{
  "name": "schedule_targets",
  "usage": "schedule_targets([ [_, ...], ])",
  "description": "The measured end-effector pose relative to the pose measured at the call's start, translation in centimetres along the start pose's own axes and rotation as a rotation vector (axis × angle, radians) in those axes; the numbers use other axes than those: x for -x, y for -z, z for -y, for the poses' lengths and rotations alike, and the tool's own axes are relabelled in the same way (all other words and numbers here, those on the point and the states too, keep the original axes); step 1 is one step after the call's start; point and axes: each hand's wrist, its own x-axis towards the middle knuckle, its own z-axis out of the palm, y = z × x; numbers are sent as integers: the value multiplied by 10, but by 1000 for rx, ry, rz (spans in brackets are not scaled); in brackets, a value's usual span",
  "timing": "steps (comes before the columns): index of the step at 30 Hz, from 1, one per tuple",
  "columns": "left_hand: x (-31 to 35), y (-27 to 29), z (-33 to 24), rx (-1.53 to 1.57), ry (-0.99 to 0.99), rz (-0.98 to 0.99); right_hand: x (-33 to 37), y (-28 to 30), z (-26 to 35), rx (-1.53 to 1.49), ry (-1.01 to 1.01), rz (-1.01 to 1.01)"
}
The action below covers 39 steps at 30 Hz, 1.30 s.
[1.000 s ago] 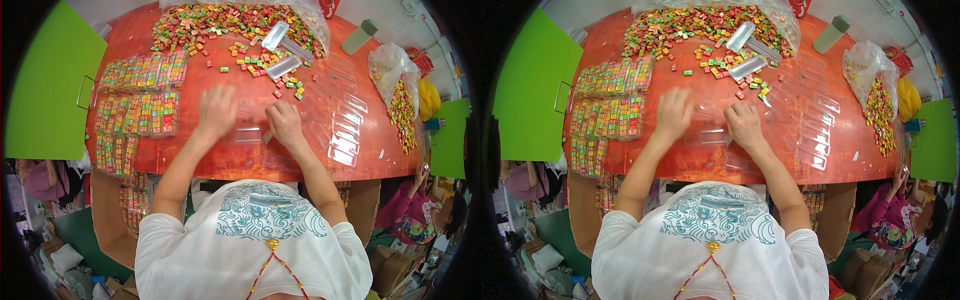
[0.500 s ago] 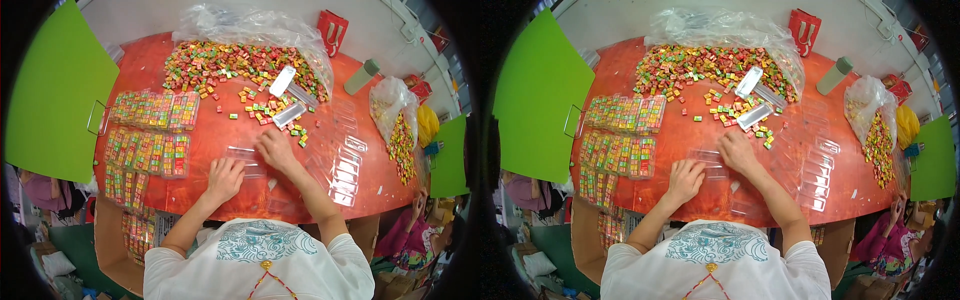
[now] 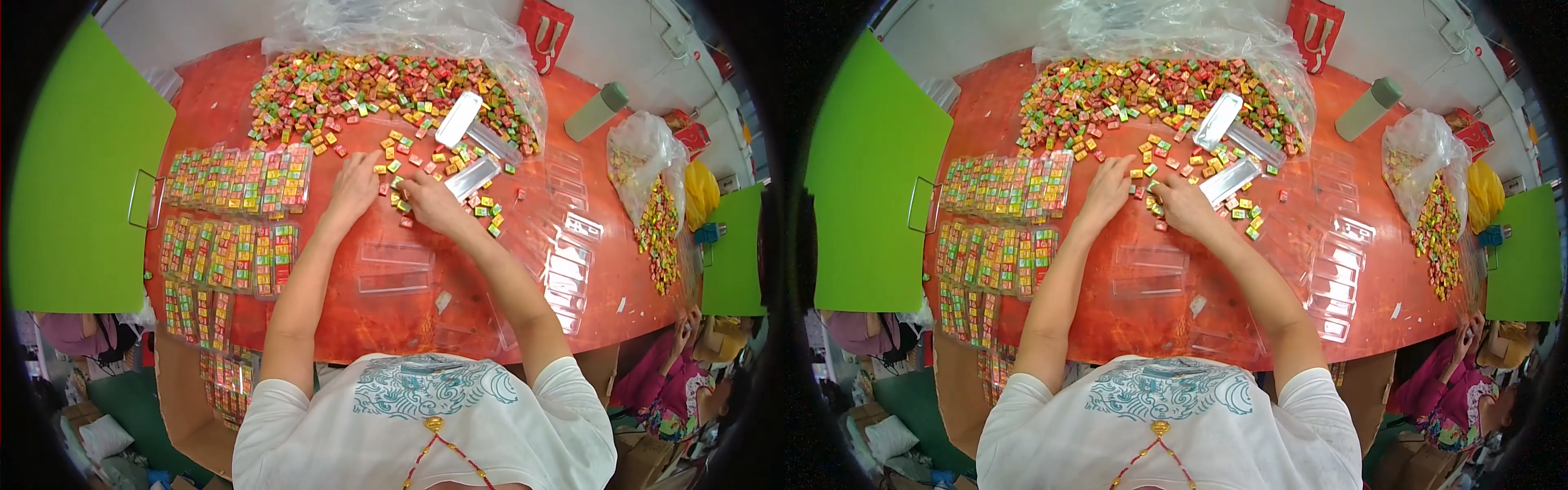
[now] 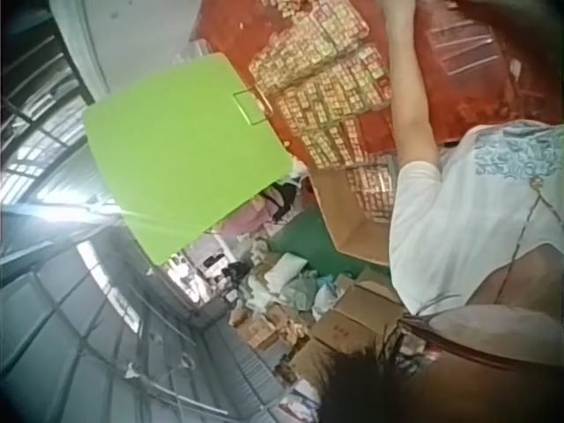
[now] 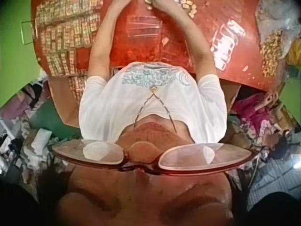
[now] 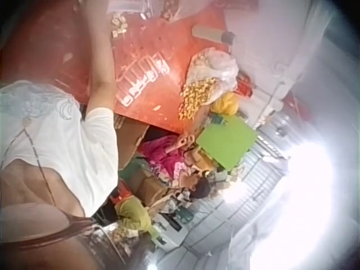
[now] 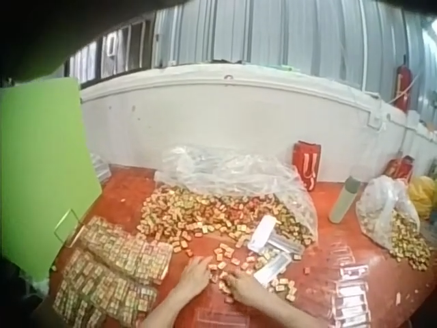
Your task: Sorting small colorful toy blocks and placing them into clear plastic packaging containers on a workbench.
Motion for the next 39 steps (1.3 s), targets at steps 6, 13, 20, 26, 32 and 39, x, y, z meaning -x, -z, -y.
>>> schedule_targets([
  [6,33,18,-17,-115,5,24,27,21,1,168,-151,-65],
  [13,48,0,-36,-399,-162,155,37,1,39,257,-92,-14],
  [20,74,2,-28,-351,-98,106,53,-1,36,327,-96,-28],
  [26,103,19,-37,-300,-34,175,63,3,63,256,-120,15],
  [32,106,23,-44,-271,37,226,63,-4,69,269,-81,5],
  [39,107,22,-44,-282,65,225,56,-22,68,246,-11,-82],
])
